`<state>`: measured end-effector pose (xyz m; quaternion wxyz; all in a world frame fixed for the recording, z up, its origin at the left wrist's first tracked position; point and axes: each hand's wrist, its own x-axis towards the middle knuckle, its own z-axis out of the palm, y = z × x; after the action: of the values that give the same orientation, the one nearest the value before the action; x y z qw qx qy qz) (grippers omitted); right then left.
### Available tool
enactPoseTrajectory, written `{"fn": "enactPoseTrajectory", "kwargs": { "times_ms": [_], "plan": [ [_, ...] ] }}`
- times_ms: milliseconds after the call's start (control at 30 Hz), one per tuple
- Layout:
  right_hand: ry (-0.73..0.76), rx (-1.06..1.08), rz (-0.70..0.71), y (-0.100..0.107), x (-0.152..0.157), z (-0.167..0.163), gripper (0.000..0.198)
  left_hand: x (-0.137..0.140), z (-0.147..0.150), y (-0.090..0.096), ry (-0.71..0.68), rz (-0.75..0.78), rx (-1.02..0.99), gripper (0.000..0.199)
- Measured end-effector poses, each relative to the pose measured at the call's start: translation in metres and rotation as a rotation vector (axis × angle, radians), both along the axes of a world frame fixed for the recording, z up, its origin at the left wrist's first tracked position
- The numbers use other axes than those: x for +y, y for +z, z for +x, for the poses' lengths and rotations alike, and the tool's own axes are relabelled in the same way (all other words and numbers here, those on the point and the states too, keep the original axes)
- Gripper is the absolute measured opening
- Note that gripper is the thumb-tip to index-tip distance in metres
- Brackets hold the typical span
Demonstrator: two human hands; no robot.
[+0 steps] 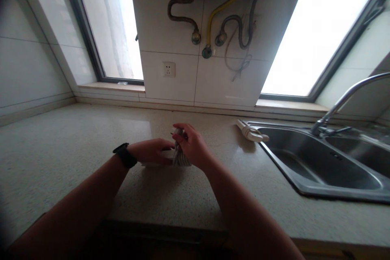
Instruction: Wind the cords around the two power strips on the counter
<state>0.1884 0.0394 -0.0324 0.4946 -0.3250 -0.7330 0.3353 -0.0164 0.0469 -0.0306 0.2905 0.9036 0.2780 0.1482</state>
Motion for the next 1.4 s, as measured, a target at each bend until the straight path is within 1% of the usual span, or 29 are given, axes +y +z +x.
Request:
{"fn": "enactPoseTrajectory", "kwargs": {
  "times_ms": [100,200,233,367,400,433,600,667,733,800,1000,1167,1300,1400],
  "plan": [
    [0.077,-0.004,0.004,0.007,-0.006,0.002,0.033,0.0,0.001,0.001,-0.03,-0.062,0.017,0.034],
    [0.118,-0.003,-0.031,0.013,-0.01,0.003,0.032,-0.002,0.003,0.0,-0.047,-0.09,-0.011,0.033],
    [0.125,0.002,-0.048,0.014,-0.011,0.003,0.032,-0.003,0.003,-0.001,-0.034,-0.101,-0.033,0.038],
    [0.152,0.012,-0.097,0.014,-0.007,0.006,0.032,-0.005,0.001,-0.004,0.051,-0.143,-0.054,0.075],
    [0.153,0.011,-0.102,0.014,-0.006,0.007,0.032,-0.005,0.001,-0.005,0.056,-0.141,-0.05,0.079],
    [0.153,0.012,-0.106,0.013,-0.005,0.007,0.032,-0.006,0.0,-0.004,0.051,-0.141,-0.054,0.077],
    [0.131,0.059,-0.13,0.008,-0.001,0.007,0.034,-0.008,0.0,0.0,0.029,-0.154,-0.111,0.044],
    [0.093,0.052,-0.11,0.006,0.0,0.005,0.033,-0.008,0.002,0.001,0.051,-0.087,-0.142,0.038],
    [0.042,0.018,-0.062,0.003,0.001,0.004,0.031,-0.008,0.004,0.001,0.053,-0.017,-0.172,0.033],
    [0.0,-0.017,-0.017,0.0,0.003,0.004,0.03,-0.007,0.006,0.0,0.054,0.0,-0.178,0.029],
    [-0.056,-0.053,0.062,-0.003,0.005,0.005,0.031,-0.004,0.008,-0.004,0.08,-0.082,-0.161,0.026],
    [-0.065,-0.047,0.089,0.0,0.001,0.001,0.029,-0.004,0.01,-0.004,0.085,-0.097,-0.249,0.031],
    [-0.05,-0.041,0.117,0.001,-0.002,-0.001,0.028,-0.001,0.011,-0.007,0.131,-0.089,-0.252,0.027],
    [-0.058,-0.043,0.154,0.002,-0.005,-0.001,0.026,0.001,0.008,-0.011,0.119,-0.072,-0.262,0.025]
  ]
}}
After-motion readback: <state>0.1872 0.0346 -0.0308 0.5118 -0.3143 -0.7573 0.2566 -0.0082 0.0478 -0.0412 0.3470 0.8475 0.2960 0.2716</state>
